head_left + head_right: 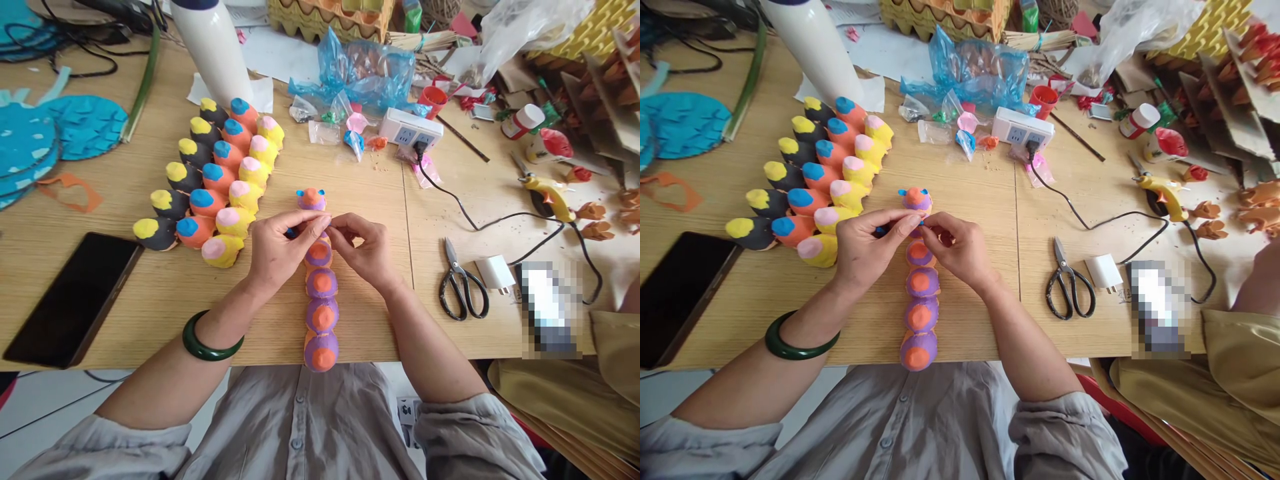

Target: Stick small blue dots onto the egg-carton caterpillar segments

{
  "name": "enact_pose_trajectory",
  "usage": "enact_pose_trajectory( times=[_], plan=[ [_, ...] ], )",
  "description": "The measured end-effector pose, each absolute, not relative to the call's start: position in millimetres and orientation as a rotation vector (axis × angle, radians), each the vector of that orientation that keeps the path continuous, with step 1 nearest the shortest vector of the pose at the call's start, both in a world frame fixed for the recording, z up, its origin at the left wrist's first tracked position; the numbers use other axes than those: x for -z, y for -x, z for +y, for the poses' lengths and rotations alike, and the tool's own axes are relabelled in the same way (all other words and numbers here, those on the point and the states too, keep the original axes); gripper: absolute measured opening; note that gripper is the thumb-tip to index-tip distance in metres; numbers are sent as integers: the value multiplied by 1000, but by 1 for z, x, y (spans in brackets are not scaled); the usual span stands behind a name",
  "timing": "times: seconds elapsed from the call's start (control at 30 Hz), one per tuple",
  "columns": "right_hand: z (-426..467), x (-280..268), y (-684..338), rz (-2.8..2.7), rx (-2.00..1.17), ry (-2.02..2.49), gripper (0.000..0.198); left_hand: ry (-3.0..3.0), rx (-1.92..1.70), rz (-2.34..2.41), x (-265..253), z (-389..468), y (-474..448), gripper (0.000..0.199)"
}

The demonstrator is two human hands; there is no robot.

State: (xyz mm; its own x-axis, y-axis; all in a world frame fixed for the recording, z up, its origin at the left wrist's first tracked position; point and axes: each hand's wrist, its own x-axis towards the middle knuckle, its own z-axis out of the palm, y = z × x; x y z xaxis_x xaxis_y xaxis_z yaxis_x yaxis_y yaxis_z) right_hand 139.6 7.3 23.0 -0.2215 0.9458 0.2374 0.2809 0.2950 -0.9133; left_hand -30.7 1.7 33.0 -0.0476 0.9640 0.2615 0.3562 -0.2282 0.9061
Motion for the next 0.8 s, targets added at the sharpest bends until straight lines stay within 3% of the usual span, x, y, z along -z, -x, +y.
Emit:
enact_pose_trajectory(
  times=[0.23, 0.47, 0.8],
  plan=[
    [6, -26, -141, -1694, -994, 1129, 16, -1728, -1316, 1419, -33, 3, 32, 16],
    [8, -29, -136, -1299, -1287, 1112, 39, -1551, -1398, 1446, -39, -2, 27, 22],
    [4, -26, -127, -1036, -1552, 1052, 45, -1561, -1434, 1408, -33, -4, 25, 24]
  ],
)
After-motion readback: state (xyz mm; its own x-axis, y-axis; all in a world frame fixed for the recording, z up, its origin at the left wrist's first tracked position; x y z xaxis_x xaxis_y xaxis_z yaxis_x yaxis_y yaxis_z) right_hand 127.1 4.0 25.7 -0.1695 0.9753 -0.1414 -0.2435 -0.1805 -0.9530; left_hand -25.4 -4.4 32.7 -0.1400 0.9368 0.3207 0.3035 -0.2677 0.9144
